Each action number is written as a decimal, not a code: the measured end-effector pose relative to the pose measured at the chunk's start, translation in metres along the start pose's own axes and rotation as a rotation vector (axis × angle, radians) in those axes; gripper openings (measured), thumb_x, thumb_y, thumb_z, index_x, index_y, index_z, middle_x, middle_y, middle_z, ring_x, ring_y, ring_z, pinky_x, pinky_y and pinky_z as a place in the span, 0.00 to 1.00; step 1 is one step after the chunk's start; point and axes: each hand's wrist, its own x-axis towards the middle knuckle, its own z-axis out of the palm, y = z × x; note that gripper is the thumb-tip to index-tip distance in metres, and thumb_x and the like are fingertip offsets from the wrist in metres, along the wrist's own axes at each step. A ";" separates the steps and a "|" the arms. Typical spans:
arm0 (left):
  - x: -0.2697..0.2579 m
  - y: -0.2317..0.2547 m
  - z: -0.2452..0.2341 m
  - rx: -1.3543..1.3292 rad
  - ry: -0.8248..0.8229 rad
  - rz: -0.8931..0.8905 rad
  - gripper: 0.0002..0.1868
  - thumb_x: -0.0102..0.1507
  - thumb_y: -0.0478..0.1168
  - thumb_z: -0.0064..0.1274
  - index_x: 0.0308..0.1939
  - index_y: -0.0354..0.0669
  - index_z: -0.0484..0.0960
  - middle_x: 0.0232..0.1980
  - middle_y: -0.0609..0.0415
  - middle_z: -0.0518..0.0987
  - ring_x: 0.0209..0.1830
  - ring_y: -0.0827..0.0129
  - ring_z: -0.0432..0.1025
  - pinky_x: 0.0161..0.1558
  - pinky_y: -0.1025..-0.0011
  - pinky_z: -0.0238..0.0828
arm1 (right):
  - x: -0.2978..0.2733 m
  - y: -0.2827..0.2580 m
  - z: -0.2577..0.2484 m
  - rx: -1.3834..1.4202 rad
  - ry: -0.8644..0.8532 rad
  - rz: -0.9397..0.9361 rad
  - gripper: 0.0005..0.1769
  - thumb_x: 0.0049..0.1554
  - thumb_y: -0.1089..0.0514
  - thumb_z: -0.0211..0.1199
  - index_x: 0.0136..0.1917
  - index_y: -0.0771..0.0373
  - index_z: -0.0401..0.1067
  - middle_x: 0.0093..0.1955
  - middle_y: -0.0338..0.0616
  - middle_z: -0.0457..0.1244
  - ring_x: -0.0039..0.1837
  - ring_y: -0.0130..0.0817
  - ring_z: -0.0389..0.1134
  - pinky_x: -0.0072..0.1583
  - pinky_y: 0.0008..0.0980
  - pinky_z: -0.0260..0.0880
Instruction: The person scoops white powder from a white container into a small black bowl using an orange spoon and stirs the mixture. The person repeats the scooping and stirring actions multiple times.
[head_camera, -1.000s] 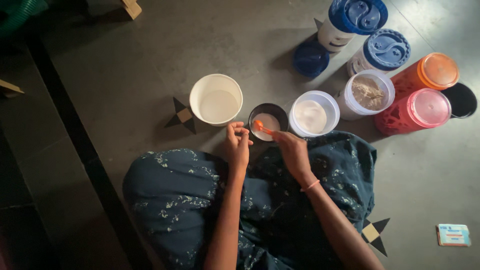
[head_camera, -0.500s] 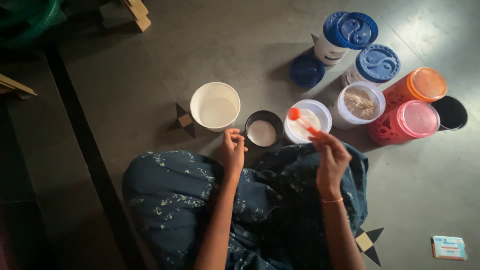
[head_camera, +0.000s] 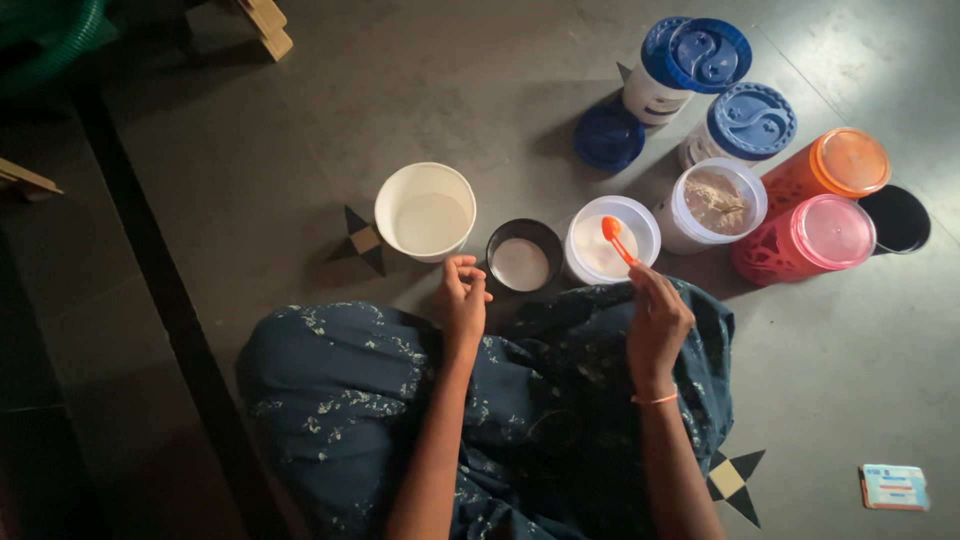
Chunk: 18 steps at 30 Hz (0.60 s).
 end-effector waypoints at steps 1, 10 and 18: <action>0.000 0.000 0.000 0.008 0.006 -0.007 0.12 0.63 0.33 0.51 0.51 0.39 0.74 0.38 0.54 0.81 0.24 0.71 0.77 0.30 0.73 0.72 | 0.000 -0.003 -0.001 0.016 0.011 0.004 0.11 0.61 0.74 0.60 0.56 0.69 0.77 0.54 0.52 0.72 0.55 0.40 0.75 0.58 0.33 0.74; 0.002 -0.007 0.001 -0.126 0.001 0.000 0.14 0.64 0.32 0.49 0.54 0.37 0.72 0.39 0.53 0.78 0.26 0.72 0.75 0.31 0.73 0.73 | -0.025 -0.024 0.046 0.131 -0.298 -0.133 0.14 0.58 0.73 0.59 0.56 0.68 0.77 0.57 0.53 0.71 0.57 0.43 0.75 0.57 0.36 0.75; 0.007 -0.018 0.008 -0.152 -0.007 -0.007 0.15 0.67 0.38 0.50 0.56 0.38 0.71 0.39 0.53 0.77 0.24 0.72 0.74 0.30 0.73 0.72 | -0.018 -0.006 0.081 0.134 -0.498 -0.005 0.21 0.53 0.74 0.54 0.57 0.67 0.77 0.51 0.55 0.71 0.54 0.49 0.74 0.56 0.37 0.73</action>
